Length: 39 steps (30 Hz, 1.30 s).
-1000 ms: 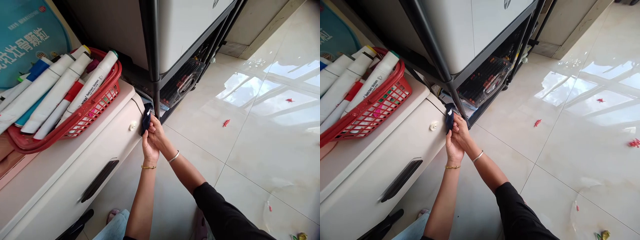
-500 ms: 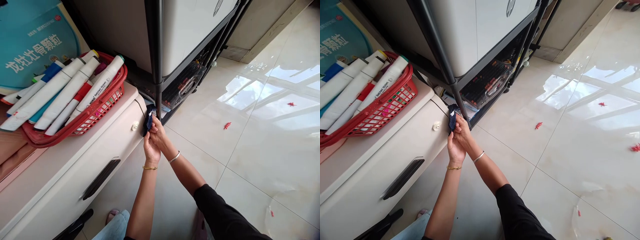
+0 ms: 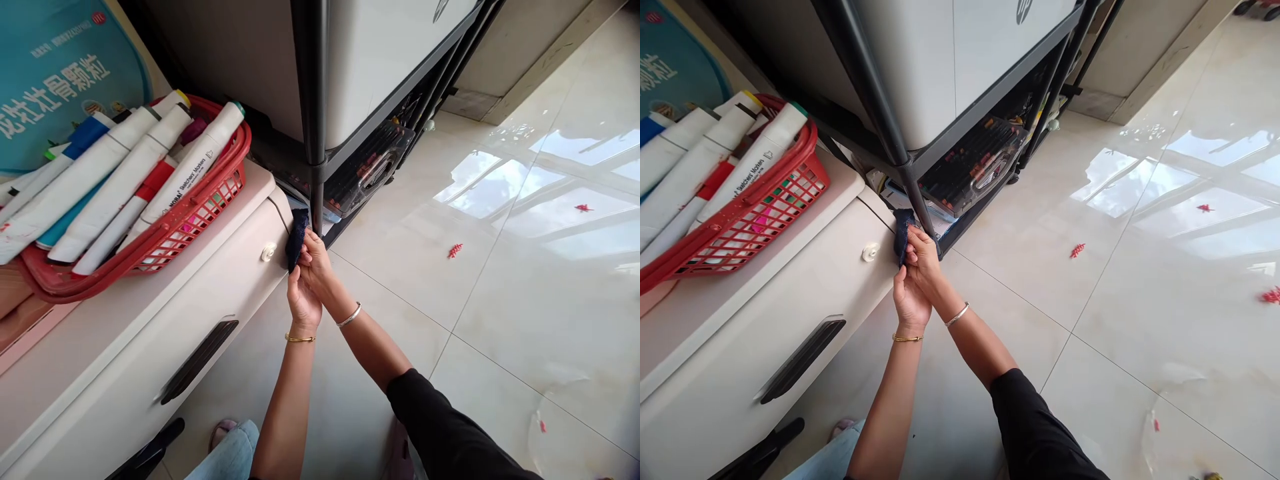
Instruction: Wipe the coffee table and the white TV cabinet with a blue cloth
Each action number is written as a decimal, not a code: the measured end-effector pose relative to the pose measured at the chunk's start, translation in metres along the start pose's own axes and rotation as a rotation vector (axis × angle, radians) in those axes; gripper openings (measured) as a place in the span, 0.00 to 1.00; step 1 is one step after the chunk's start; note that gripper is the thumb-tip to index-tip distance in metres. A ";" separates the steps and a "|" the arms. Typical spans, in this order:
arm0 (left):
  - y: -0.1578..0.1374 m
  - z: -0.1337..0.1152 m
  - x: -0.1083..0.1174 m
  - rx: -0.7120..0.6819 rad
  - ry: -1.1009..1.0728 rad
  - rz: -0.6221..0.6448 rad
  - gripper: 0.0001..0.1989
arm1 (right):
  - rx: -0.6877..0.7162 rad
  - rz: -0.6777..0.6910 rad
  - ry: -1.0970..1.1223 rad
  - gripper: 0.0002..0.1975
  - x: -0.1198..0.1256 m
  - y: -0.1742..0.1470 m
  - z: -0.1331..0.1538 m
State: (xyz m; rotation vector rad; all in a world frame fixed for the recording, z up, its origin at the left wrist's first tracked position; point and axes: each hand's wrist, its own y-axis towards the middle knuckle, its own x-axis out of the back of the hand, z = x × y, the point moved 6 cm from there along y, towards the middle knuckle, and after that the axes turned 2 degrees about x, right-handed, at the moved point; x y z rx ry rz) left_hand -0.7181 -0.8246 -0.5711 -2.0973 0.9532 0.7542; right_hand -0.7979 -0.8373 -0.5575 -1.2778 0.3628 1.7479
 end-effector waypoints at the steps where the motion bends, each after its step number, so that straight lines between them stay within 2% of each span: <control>1: -0.002 -0.001 -0.001 0.006 0.006 0.007 0.15 | 0.010 -0.009 0.011 0.18 -0.003 -0.001 0.002; 5: -0.008 -0.011 -0.012 -0.041 0.044 0.041 0.18 | 0.052 -0.001 0.016 0.18 -0.025 -0.003 0.013; 7: -0.007 -0.013 -0.016 -0.075 0.059 0.035 0.16 | 0.066 0.005 -0.017 0.18 -0.028 -0.003 0.015; 11: -0.001 -0.005 -0.009 -0.066 0.047 0.004 0.13 | 0.064 -0.059 -0.087 0.17 -0.009 -0.002 0.009; 14: -0.001 0.000 -0.003 -0.015 0.057 0.004 0.17 | 0.069 -0.099 -0.091 0.16 -0.002 -0.002 0.007; 21: -0.008 -0.014 -0.019 -0.101 0.110 0.048 0.23 | 0.133 -0.037 -0.074 0.13 -0.035 -0.004 0.024; 24: -0.004 -0.008 -0.015 -0.093 0.110 0.033 0.21 | 0.138 -0.042 -0.096 0.15 -0.024 -0.004 0.020; 29: 0.000 0.005 0.003 -0.047 0.104 0.013 0.20 | 0.033 -0.106 -0.100 0.18 0.007 0.002 0.003; 35: -0.008 -0.007 -0.011 -0.074 0.085 0.082 0.20 | 0.070 -0.059 -0.069 0.19 -0.014 0.003 0.013; 39: -0.004 -0.001 -0.008 -0.067 0.065 0.035 0.20 | 0.074 -0.068 -0.118 0.20 -0.007 0.002 0.012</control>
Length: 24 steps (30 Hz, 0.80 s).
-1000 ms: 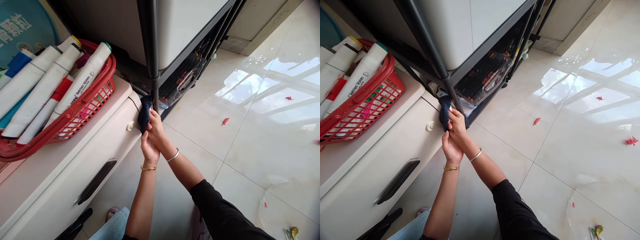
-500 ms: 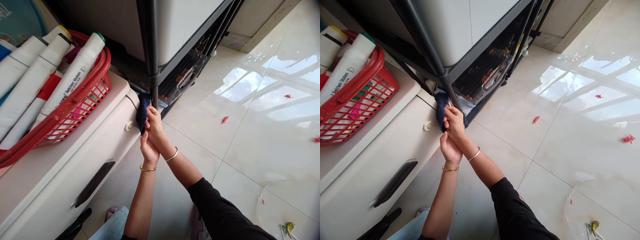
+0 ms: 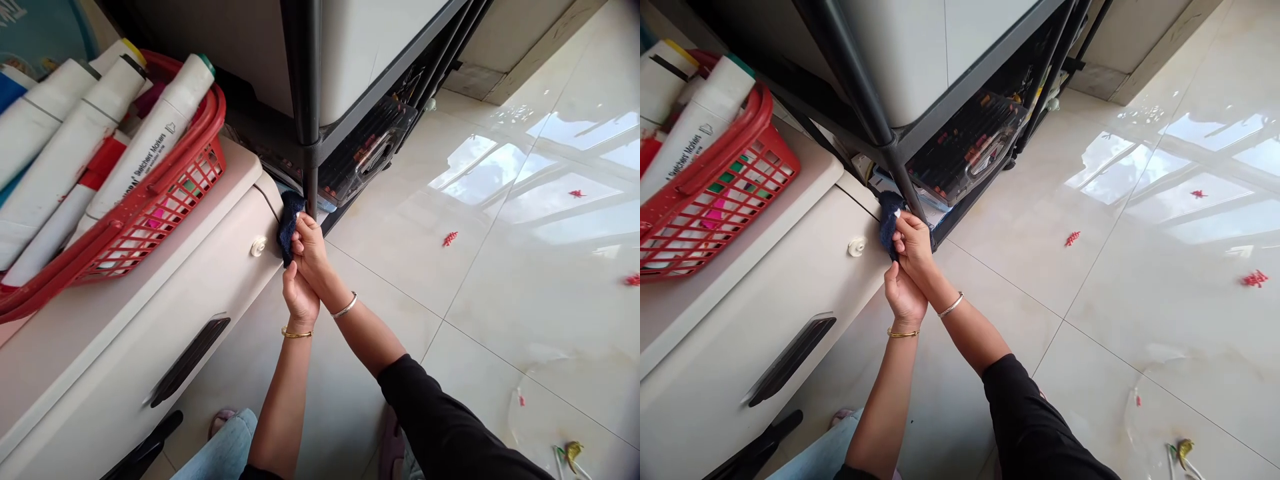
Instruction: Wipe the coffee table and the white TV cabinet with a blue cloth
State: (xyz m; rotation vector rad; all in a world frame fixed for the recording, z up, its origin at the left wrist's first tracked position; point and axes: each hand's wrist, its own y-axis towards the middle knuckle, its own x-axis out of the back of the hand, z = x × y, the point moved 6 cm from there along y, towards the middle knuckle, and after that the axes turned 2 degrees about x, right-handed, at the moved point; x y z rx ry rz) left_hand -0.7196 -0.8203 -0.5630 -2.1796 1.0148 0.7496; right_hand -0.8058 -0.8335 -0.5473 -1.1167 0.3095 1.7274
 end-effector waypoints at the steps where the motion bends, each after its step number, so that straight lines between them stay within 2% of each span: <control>1: 0.001 0.004 0.003 0.013 0.005 -0.024 0.21 | -0.011 -0.016 -0.007 0.20 0.004 0.000 -0.002; 4: 0.001 0.010 0.009 0.046 0.013 -0.055 0.22 | -0.033 -0.054 0.004 0.19 0.007 -0.001 -0.005; 10: -0.005 -0.004 -0.004 -0.021 0.025 -0.017 0.25 | 0.053 -0.005 0.035 0.16 -0.021 -0.005 0.012; 17: 0.002 0.008 0.006 0.014 -0.015 -0.050 0.23 | 0.021 -0.059 -0.006 0.17 0.005 -0.001 -0.003; 21: -0.003 0.006 0.007 0.027 -0.020 -0.048 0.24 | 0.048 -0.007 0.046 0.18 -0.013 -0.003 0.004; 24: -0.005 -0.002 0.001 -0.008 -0.024 -0.032 0.23 | 0.096 -0.016 0.032 0.17 -0.024 -0.004 0.012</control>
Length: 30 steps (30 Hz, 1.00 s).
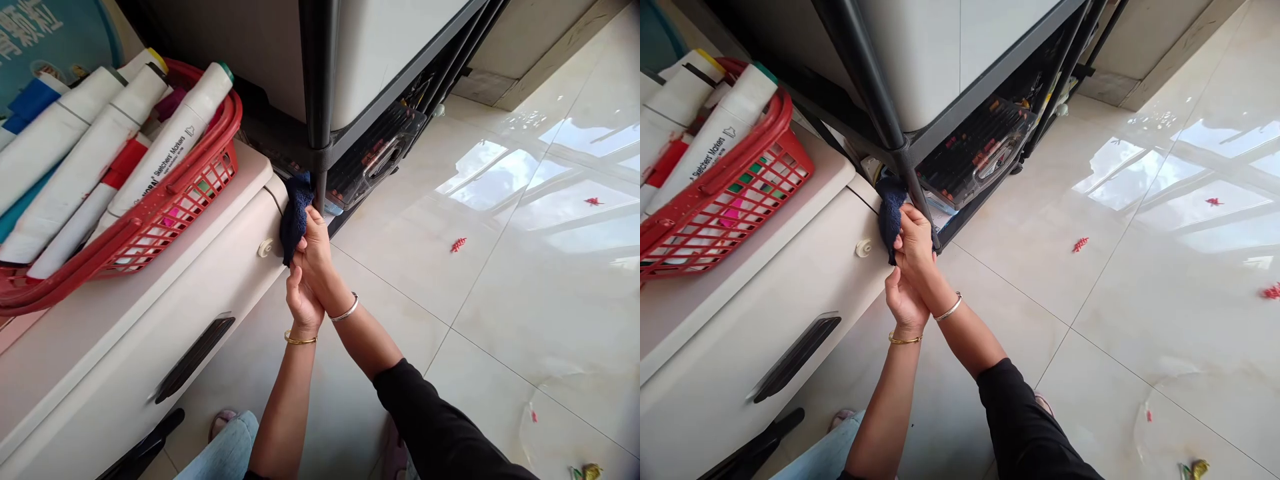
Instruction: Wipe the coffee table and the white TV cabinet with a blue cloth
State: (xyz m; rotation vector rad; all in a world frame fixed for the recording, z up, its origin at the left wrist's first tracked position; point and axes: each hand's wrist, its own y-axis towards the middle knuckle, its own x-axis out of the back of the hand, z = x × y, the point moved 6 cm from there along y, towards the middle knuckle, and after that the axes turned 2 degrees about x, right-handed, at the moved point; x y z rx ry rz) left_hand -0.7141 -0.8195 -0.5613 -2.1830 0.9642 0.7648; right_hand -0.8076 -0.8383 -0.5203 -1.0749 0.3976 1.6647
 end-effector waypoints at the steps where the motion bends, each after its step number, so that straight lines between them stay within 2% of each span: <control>1: 0.001 -0.001 -0.001 -0.007 -0.006 0.006 0.23 | 0.008 -0.006 -0.011 0.17 0.001 0.000 0.000; 7: 0.006 0.016 0.009 0.059 -0.012 -0.056 0.23 | -0.047 -0.039 -0.048 0.16 0.035 0.004 -0.019; 10: 0.004 0.015 0.009 0.066 -0.033 -0.050 0.22 | -0.053 -0.045 -0.028 0.16 0.029 0.004 -0.017; 14: 0.004 0.000 0.002 -0.001 -0.053 0.016 0.20 | 0.014 -0.029 -0.020 0.20 0.011 0.004 -0.007; 16: 0.007 -0.002 0.003 -0.008 -0.065 0.010 0.19 | 0.023 -0.035 -0.038 0.21 0.015 0.005 -0.010; 21: 0.015 0.009 0.018 0.036 -0.103 -0.074 0.19 | -0.047 -0.099 -0.051 0.16 0.043 0.005 -0.026; 23: 0.015 0.011 0.021 0.070 -0.122 -0.097 0.20 | -0.054 -0.102 -0.026 0.16 0.037 0.004 -0.023; 27: 0.013 0.005 0.022 0.209 -0.187 -0.126 0.24 | -0.001 -0.073 -0.015 0.14 0.005 0.002 -0.006; 30: 0.017 0.000 0.023 0.240 -0.242 -0.128 0.23 | 0.017 -0.059 -0.031 0.13 0.005 0.005 -0.007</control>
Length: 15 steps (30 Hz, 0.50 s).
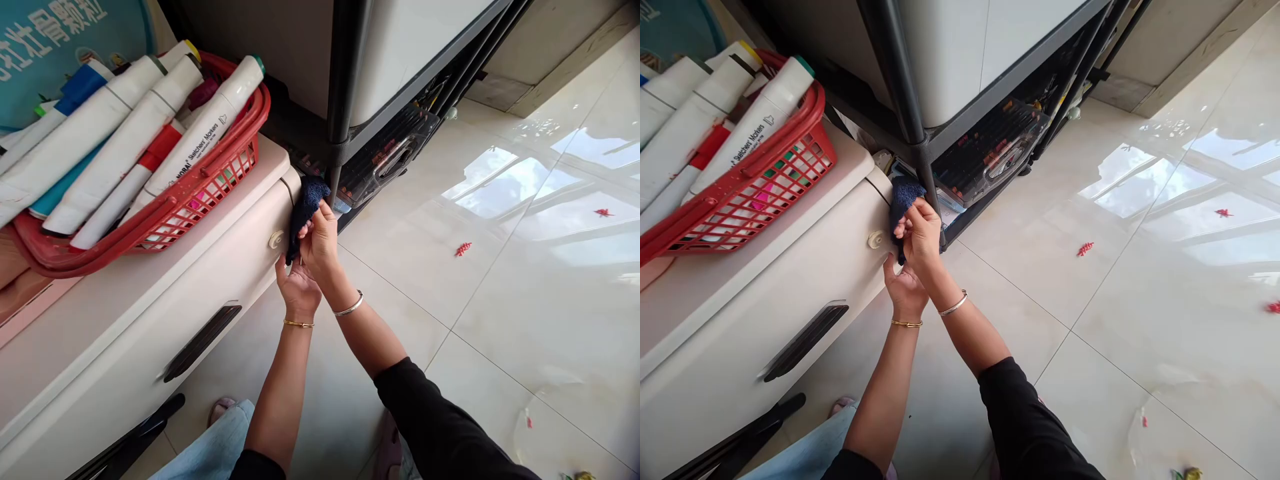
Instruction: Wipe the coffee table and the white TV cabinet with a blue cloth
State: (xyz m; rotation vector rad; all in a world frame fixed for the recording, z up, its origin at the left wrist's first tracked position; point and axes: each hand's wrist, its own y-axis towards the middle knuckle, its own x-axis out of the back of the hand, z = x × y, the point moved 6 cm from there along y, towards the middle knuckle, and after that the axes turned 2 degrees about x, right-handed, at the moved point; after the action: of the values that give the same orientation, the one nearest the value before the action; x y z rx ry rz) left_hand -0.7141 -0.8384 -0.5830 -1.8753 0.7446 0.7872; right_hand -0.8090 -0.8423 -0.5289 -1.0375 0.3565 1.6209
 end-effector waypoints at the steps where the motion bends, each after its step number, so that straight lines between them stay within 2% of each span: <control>1: 0.002 0.000 0.002 0.000 -0.024 -0.001 0.21 | -0.003 -0.002 0.001 0.15 0.007 0.001 -0.005; 4: 0.008 0.007 0.014 0.005 -0.090 -0.036 0.16 | -0.053 -0.024 0.008 0.17 0.036 0.004 -0.023; 6: 0.011 0.012 0.024 0.000 -0.099 -0.092 0.15 | -0.089 -0.047 0.005 0.17 0.046 0.004 -0.029; 9: 0.008 0.013 0.031 -0.015 -0.070 -0.152 0.15 | -0.062 -0.042 0.003 0.15 0.033 0.000 -0.020; 12: 0.002 0.004 0.023 -0.050 -0.076 -0.104 0.16 | 0.012 0.006 -0.006 0.14 0.007 -0.002 -0.002; 15: -0.002 -0.001 0.014 -0.065 -0.088 -0.071 0.15 | 0.063 0.020 -0.042 0.16 0.004 0.000 0.001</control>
State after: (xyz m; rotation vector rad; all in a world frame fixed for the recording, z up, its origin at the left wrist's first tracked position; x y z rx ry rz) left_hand -0.7039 -0.8408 -0.5928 -1.9007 0.6006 0.8522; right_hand -0.8092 -0.8391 -0.5312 -0.9537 0.3887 1.6364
